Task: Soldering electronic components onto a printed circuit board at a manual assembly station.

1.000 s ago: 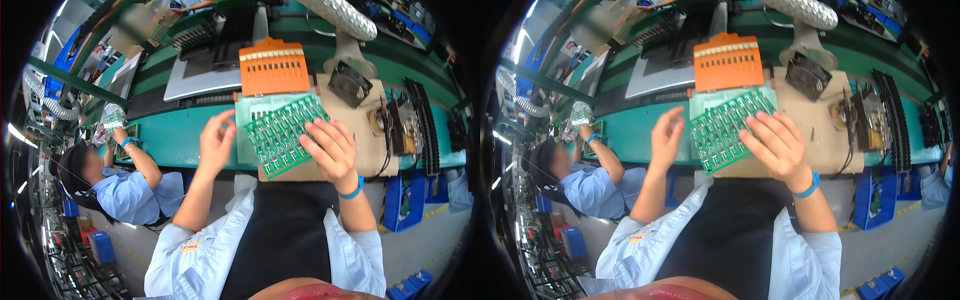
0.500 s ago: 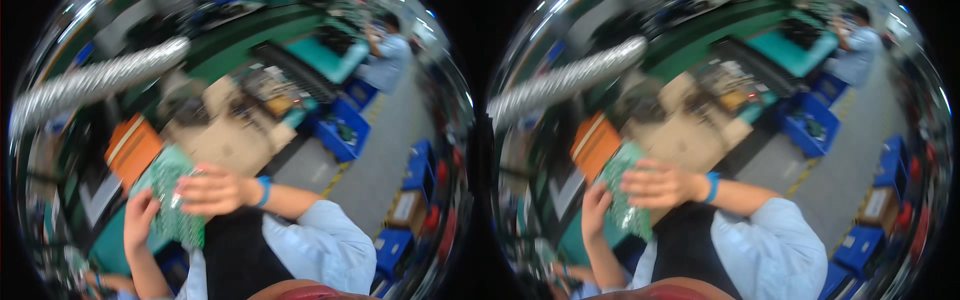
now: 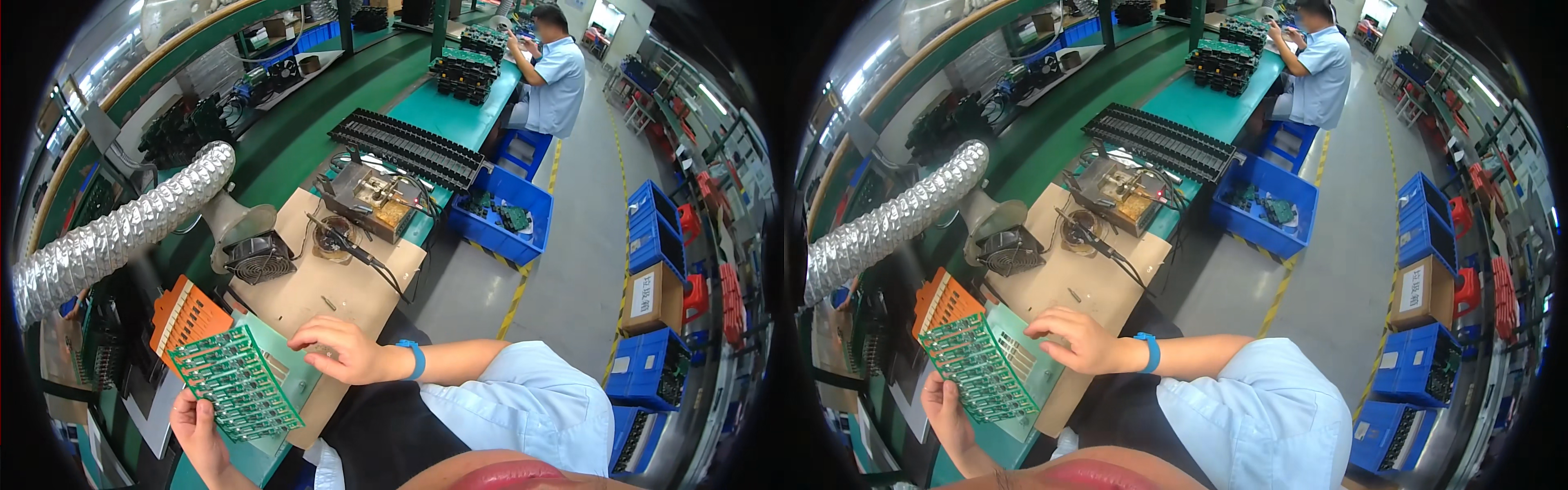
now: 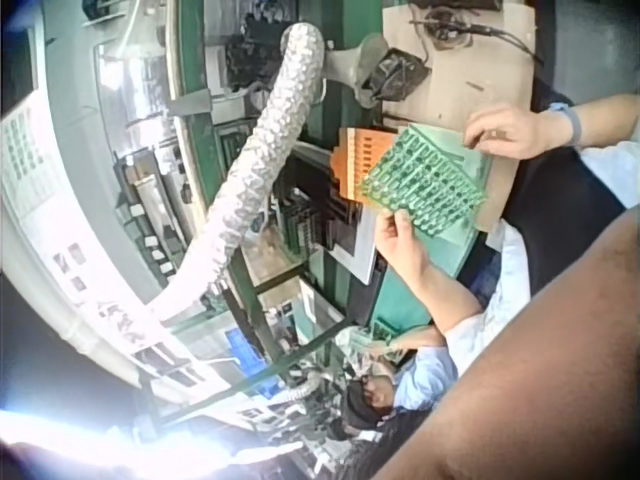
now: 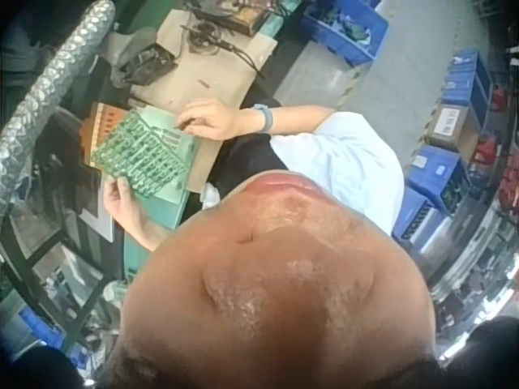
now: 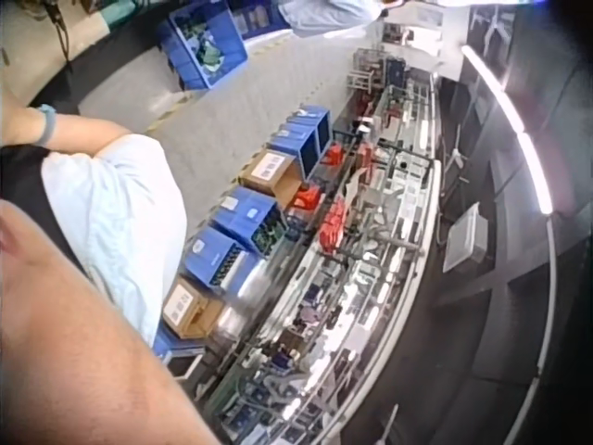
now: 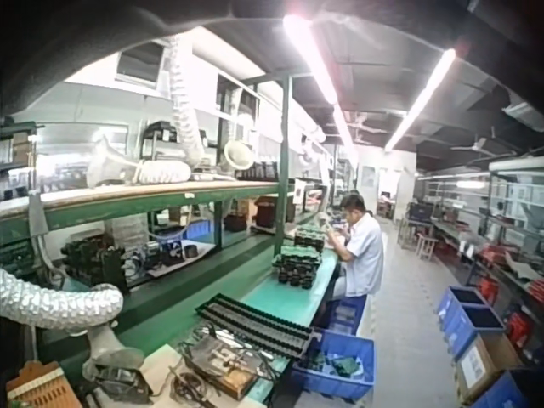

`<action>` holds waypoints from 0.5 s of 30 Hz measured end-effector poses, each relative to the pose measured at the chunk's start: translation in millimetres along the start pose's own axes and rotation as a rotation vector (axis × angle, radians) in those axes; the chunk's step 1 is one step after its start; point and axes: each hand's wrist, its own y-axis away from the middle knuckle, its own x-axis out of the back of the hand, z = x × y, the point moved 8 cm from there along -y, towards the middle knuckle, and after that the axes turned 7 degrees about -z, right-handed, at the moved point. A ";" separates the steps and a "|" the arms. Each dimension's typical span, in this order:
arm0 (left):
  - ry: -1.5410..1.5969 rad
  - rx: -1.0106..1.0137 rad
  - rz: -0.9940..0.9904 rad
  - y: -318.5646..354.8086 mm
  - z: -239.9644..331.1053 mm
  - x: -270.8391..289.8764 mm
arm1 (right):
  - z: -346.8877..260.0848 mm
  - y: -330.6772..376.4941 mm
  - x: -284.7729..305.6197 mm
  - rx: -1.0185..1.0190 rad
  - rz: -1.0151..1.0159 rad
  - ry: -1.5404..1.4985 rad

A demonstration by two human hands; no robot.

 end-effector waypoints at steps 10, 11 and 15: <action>-0.195 -0.050 0.199 25.2 24.8 19.3 | -2.6 1.4 -55.9 -0.088 -0.285 -0.229; -0.217 -0.036 0.254 30.3 21.9 18.5 | -3.9 4.8 -49.5 -0.141 -0.292 -0.213; -0.214 -0.024 0.140 5.8 27.1 6.9 | 15.9 15.2 -42.0 -0.316 -0.303 -0.250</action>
